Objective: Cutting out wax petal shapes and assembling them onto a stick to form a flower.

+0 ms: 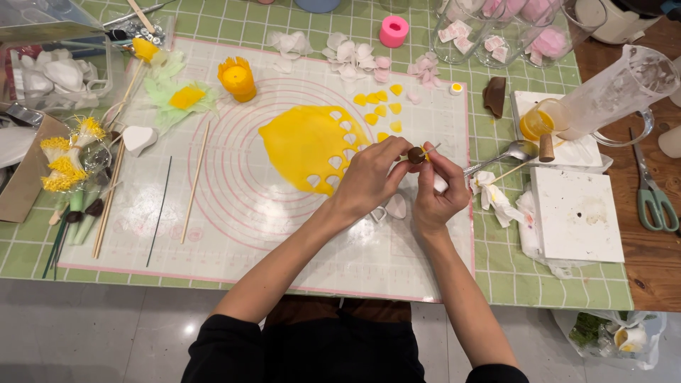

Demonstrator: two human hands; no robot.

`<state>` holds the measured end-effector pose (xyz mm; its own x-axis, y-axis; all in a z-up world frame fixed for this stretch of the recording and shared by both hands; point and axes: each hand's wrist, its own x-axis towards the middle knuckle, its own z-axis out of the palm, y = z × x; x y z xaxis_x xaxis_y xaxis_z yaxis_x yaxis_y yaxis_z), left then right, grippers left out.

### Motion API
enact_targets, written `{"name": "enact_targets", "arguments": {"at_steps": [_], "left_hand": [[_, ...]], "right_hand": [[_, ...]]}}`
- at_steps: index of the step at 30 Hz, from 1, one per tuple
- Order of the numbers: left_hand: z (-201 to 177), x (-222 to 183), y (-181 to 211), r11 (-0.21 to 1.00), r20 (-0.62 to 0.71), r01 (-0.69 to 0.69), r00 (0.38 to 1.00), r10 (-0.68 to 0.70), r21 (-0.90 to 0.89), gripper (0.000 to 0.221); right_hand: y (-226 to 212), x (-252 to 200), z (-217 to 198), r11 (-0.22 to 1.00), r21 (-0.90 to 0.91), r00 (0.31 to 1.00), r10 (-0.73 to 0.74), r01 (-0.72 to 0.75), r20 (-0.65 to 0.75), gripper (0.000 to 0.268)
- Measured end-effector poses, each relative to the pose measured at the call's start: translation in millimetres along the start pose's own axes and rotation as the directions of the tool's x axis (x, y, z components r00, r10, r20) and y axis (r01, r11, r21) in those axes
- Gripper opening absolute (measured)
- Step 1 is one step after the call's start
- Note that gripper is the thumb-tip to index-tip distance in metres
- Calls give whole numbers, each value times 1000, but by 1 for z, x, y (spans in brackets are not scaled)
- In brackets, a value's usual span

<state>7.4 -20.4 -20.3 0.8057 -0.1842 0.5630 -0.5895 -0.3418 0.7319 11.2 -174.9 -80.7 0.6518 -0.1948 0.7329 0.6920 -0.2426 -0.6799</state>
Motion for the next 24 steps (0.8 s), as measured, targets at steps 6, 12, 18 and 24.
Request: {"name": "enact_targets", "arguments": {"at_steps": [6,12,18,24], "left_hand": [[-26,-5,-5,996,-71,-69,995,72,51,22],[-145,-40,-45,770,-326,488,868,-376,412,21],[-236,-111,-114,283,-523,709,681,-513,646,21],[-215,-80,-80,297,-560,664,743,-366,686,31]], "right_hand": [[-9,12,5,929,72,928,368,-364,-62,16],[26,21,-8,694,405,767,641,-595,28,25],[16,24,-3,640,340,704,702,-690,108,31],[26,20,-5,658,346,727,675,-669,125,29]]}}
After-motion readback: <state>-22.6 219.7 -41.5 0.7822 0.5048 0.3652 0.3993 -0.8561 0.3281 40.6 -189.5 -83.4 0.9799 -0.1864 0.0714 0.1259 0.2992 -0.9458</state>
